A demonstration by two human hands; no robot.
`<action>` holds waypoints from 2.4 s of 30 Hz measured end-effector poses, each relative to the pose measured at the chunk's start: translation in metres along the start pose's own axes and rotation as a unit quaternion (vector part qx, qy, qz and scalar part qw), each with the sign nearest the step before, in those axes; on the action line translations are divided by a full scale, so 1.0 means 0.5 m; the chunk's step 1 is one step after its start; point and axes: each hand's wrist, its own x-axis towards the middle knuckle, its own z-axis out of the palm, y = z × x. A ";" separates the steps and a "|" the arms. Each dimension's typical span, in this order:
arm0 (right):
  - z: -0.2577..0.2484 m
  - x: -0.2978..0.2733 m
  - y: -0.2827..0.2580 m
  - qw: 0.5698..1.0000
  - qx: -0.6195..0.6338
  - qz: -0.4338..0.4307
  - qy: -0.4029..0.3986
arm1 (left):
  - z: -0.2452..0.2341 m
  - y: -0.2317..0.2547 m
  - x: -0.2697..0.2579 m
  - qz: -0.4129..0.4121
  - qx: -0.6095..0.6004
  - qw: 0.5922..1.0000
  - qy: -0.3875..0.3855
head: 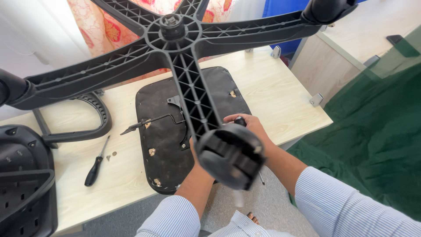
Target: The person uses a screwdriver to remove screws from the underside of an office chair seat and then reattaches the seat to the chair base, tightening the screws to secure it.
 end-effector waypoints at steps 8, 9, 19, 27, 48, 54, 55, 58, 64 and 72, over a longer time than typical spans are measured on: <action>-0.002 -0.040 -0.096 0.993 -0.034 0.114 0.010 | 0.067 -0.043 -0.040 0.151 0.342 0.921 0.111; -0.008 -0.037 -0.094 0.994 -0.022 0.111 0.006 | 0.069 -0.048 -0.032 0.130 0.344 0.922 0.124; -0.048 0.010 -0.073 0.990 -0.020 0.141 0.014 | 0.071 -0.111 0.057 0.112 0.260 0.953 0.106; -0.044 0.040 -0.056 0.990 -0.041 0.132 0.028 | 0.093 -0.091 0.072 0.075 0.287 0.945 0.140; -0.158 0.199 -0.094 0.967 -0.088 0.161 -0.179 | 0.139 -0.018 0.277 0.441 0.443 0.607 0.490; -0.176 0.203 -0.107 0.966 -0.105 0.173 -0.161 | 0.145 0.031 0.327 0.433 0.355 0.654 0.508; -0.180 0.202 -0.104 0.967 -0.104 0.174 -0.155 | 0.138 0.036 0.322 0.457 0.368 0.656 0.474; -0.188 0.200 -0.090 0.969 -0.096 0.181 -0.138 | 0.129 0.046 0.318 0.432 0.374 0.699 0.430; -0.189 0.188 -0.013 0.968 -0.003 0.187 -0.168 | 0.091 0.077 0.307 0.454 0.378 0.744 0.311; -0.188 0.161 0.010 0.984 0.020 0.117 -0.135 | 0.037 0.119 0.335 0.390 0.266 0.866 0.167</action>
